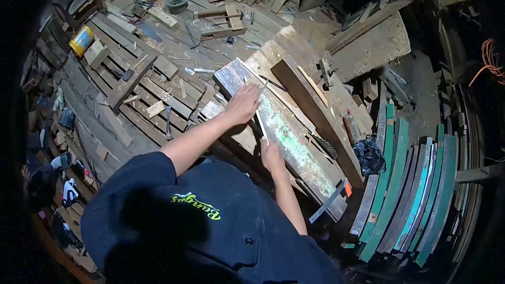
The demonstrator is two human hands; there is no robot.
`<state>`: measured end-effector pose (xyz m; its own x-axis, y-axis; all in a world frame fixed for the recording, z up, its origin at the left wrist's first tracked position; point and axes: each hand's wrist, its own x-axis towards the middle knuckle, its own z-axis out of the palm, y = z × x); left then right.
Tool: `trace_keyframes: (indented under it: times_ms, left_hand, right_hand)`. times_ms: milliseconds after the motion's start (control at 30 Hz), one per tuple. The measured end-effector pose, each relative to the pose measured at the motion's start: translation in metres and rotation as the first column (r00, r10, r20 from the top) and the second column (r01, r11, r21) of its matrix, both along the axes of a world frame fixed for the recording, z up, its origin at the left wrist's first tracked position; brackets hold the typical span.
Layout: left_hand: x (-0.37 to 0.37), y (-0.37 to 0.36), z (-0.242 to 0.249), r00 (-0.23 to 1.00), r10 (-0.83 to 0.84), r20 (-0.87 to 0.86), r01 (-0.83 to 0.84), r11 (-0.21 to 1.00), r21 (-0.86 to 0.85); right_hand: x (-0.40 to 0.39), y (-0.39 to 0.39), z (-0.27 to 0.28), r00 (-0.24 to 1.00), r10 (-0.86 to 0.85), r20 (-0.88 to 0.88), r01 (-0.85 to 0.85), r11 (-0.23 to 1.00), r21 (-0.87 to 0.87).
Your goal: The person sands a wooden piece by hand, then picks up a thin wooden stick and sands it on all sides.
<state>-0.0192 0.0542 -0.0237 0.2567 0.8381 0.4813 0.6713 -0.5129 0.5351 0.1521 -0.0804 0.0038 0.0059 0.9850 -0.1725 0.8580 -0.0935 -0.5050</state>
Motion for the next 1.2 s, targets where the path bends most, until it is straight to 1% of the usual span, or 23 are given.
trace_keyframes:
  times_ms: [100, 133, 167, 233, 267, 300, 367, 400, 433, 500, 567, 633, 700, 767, 833, 867, 900, 967, 1000, 1033, 1100, 1133, 1200]
  left_hand:
    - [-0.008, 0.012, 0.014, 0.995, -0.001, 0.102, 0.010, 0.996, -0.085]
    - [-0.006, 0.021, 0.014, 0.998, 0.056, 0.042, -0.056, 0.998, 0.006]
    - [-0.006, 0.023, 0.018, 0.999, 0.032, 0.019, -0.031, 0.996, -0.081]
    - [0.000, 0.019, 0.006, 1.000, 0.013, 0.023, -0.012, 0.998, -0.062]
    - [0.002, 0.007, 0.007, 1.000, 0.017, 0.019, -0.015, 0.991, -0.135]
    - [0.003, -0.001, 0.002, 0.999, -0.024, -0.041, 0.023, 0.999, -0.035]
    - [-0.006, 0.003, 0.004, 0.996, -0.090, 0.024, 0.092, 0.992, -0.091]
    - [-0.001, 0.009, -0.002, 0.995, -0.002, 0.099, 0.009, 0.998, -0.067]
    - [-0.009, 0.014, 0.017, 0.995, -0.037, 0.094, 0.048, 0.992, -0.117]
    - [-0.003, 0.030, 0.012, 0.999, -0.001, -0.050, -0.005, 0.994, -0.108]
    - [-0.006, 0.017, 0.026, 0.998, -0.044, -0.047, 0.037, 0.989, -0.146]
    - [0.003, 0.006, -0.003, 1.000, 0.019, 0.002, -0.019, 0.997, 0.077]
    - [0.001, 0.012, -0.011, 0.998, -0.019, 0.052, 0.018, 1.000, 0.020]
    - [-0.005, 0.025, -0.001, 0.998, -0.033, 0.050, 0.035, 0.998, -0.044]
    - [-0.004, 0.034, 0.008, 1.000, 0.030, -0.009, -0.030, 0.999, 0.030]
    - [-0.005, 0.028, 0.011, 1.000, -0.014, -0.012, 0.014, 0.999, -0.036]
    - [-0.007, 0.022, 0.015, 0.998, -0.054, -0.013, 0.053, 0.994, -0.093]
    - [0.000, 0.004, 0.001, 0.999, -0.028, -0.047, 0.029, 0.999, 0.036]
    - [0.000, 0.004, -0.006, 1.000, -0.027, -0.004, 0.027, 0.994, 0.109]
    - [-0.003, 0.008, -0.001, 1.000, -0.026, -0.007, 0.027, 0.994, 0.103]
    - [-0.007, 0.021, 0.013, 0.995, -0.027, 0.091, 0.039, 0.992, -0.124]
    - [-0.006, 0.027, 0.010, 0.998, 0.013, 0.063, -0.009, 0.998, -0.065]
    - [-0.003, 0.024, 0.003, 0.999, -0.018, 0.046, 0.021, 0.998, -0.066]
  right_hand:
    - [-0.012, -0.003, 0.016, 0.999, -0.037, -0.008, 0.036, 0.995, -0.088]
    - [-0.015, -0.004, 0.021, 0.997, -0.078, 0.025, 0.081, 0.984, -0.157]
    - [-0.014, -0.007, 0.020, 0.996, -0.081, 0.027, 0.084, 0.984, -0.160]
    - [-0.008, -0.003, 0.017, 0.999, -0.044, -0.013, 0.043, 0.997, -0.066]
    - [-0.005, -0.002, 0.013, 1.000, -0.020, -0.007, 0.020, 0.999, -0.029]
    - [-0.004, 0.001, 0.007, 1.000, -0.018, -0.011, 0.017, 1.000, -0.018]
    - [-0.009, -0.003, 0.003, 0.994, -0.001, -0.105, 0.003, 1.000, 0.018]
    - [-0.008, -0.004, 0.001, 0.998, -0.019, -0.056, 0.016, 0.998, -0.054]
    - [-0.014, -0.006, 0.017, 0.995, -0.073, -0.062, 0.065, 0.990, -0.128]
    - [-0.009, -0.004, 0.015, 0.998, -0.045, -0.036, 0.042, 0.995, -0.085]
    - [-0.006, -0.007, 0.012, 0.998, -0.054, -0.024, 0.052, 0.996, -0.071]
    - [-0.006, -0.001, 0.007, 0.999, -0.051, -0.019, 0.050, 0.998, -0.039]
    - [-0.008, -0.006, -0.003, 0.991, 0.001, -0.133, 0.011, 0.996, 0.086]
    - [-0.010, -0.008, 0.003, 0.995, -0.034, -0.097, 0.035, 0.999, 0.002]
    - [-0.014, -0.007, 0.015, 0.994, -0.064, -0.093, 0.060, 0.997, -0.041]
    - [-0.013, -0.004, 0.020, 0.995, -0.101, 0.000, 0.099, 0.981, -0.167]
    - [-0.012, -0.004, 0.021, 0.995, -0.098, 0.003, 0.097, 0.982, -0.159]
    - [-0.007, -0.003, 0.010, 0.999, -0.027, -0.031, 0.026, 0.998, -0.055]
    - [-0.002, -0.004, -0.011, 0.998, -0.003, -0.055, 0.008, 0.997, 0.079]
    - [-0.004, -0.004, -0.011, 0.998, -0.003, -0.058, 0.007, 0.997, 0.074]
    - [-0.008, -0.006, -0.002, 0.993, -0.056, -0.101, 0.048, 0.996, -0.077]
    - [-0.012, -0.006, 0.008, 0.993, -0.090, -0.080, 0.080, 0.989, -0.124]
    - [-0.010, -0.010, 0.009, 0.994, -0.067, -0.085, 0.060, 0.995, -0.082]
